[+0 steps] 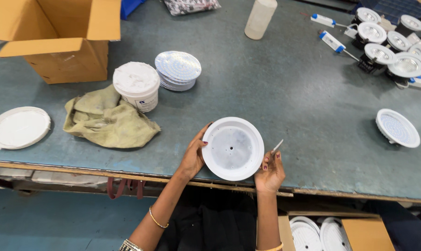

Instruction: The person picks up white circular light fixture housings from a cardboard box, scoops a white paste from a tub with a small metal spatula, and spreads it inside the housings. The person then places the treated housings back into the box. The process is repeated for several units.

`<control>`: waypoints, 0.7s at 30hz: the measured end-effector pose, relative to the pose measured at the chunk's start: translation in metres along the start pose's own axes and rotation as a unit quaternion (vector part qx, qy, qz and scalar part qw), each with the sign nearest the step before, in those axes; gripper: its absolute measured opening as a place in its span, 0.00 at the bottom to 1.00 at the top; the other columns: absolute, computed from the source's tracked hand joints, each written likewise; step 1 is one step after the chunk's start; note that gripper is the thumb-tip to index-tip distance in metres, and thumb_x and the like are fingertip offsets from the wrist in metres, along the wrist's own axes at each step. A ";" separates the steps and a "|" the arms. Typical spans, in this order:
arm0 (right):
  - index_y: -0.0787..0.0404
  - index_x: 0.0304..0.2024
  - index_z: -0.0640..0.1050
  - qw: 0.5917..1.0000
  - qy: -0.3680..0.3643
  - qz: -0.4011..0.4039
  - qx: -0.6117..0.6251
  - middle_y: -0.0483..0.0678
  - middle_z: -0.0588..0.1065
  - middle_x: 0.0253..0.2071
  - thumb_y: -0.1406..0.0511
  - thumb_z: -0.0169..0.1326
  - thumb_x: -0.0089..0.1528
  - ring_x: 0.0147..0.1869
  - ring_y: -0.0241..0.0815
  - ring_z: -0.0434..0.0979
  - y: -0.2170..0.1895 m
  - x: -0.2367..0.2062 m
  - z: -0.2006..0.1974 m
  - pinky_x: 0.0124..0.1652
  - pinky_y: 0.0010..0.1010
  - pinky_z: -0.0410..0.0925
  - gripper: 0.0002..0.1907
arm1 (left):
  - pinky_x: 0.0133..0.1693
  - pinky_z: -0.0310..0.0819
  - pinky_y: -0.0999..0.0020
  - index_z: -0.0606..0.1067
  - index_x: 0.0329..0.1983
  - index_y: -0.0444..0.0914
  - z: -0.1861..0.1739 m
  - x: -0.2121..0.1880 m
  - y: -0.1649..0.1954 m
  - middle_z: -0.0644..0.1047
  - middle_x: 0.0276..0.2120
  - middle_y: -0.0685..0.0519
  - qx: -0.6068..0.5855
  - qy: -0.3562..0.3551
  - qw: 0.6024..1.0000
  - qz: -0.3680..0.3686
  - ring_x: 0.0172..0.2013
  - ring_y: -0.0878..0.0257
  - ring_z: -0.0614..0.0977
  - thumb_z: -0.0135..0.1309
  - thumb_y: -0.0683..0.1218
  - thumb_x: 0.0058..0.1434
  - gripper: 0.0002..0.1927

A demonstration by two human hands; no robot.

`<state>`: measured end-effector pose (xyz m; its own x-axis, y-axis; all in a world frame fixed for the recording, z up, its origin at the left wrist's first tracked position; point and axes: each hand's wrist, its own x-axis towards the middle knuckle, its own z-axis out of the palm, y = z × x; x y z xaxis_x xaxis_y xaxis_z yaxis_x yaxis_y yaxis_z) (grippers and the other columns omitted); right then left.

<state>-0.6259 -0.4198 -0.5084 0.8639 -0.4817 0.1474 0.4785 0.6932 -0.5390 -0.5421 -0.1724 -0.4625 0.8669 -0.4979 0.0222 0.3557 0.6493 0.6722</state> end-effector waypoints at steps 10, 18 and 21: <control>0.61 0.43 0.78 1.000 -0.007 0.007 0.018 0.45 0.72 0.28 0.62 0.49 0.72 0.25 0.32 0.66 -0.001 -0.003 0.008 0.31 0.23 0.63 0.10 | 0.50 0.82 0.65 0.55 0.77 0.35 -0.003 0.001 -0.004 0.72 0.61 0.41 0.011 0.027 0.999 -0.023 0.52 0.60 0.81 0.39 0.42 0.66 0.33; 0.62 0.42 0.78 0.999 0.041 0.008 0.031 0.44 0.73 0.28 0.62 0.50 0.72 0.25 0.31 0.66 -0.001 -0.001 0.008 0.30 0.21 0.62 0.10 | 0.51 0.80 0.64 0.52 0.80 0.33 -0.015 0.001 -0.009 0.70 0.63 0.38 -0.048 -0.055 0.997 -0.012 0.51 0.58 0.79 0.39 0.36 0.56 0.44; 0.61 0.41 0.77 0.999 0.034 -0.003 0.042 0.44 0.72 0.28 0.63 0.50 0.72 0.25 0.30 0.66 -0.002 0.000 0.007 0.28 0.20 0.62 0.09 | 0.56 0.78 0.70 0.49 0.78 0.37 -0.015 -0.001 -0.009 0.65 0.68 0.43 -0.034 -0.066 0.997 -0.033 0.57 0.61 0.78 0.40 0.34 0.47 0.49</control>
<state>-0.6258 -0.4172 -0.5017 0.8499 -0.5188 0.0926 0.4973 0.7312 -0.4670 -0.5406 -0.1689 -0.4796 0.7884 -0.6099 0.0802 0.4374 0.6474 0.6242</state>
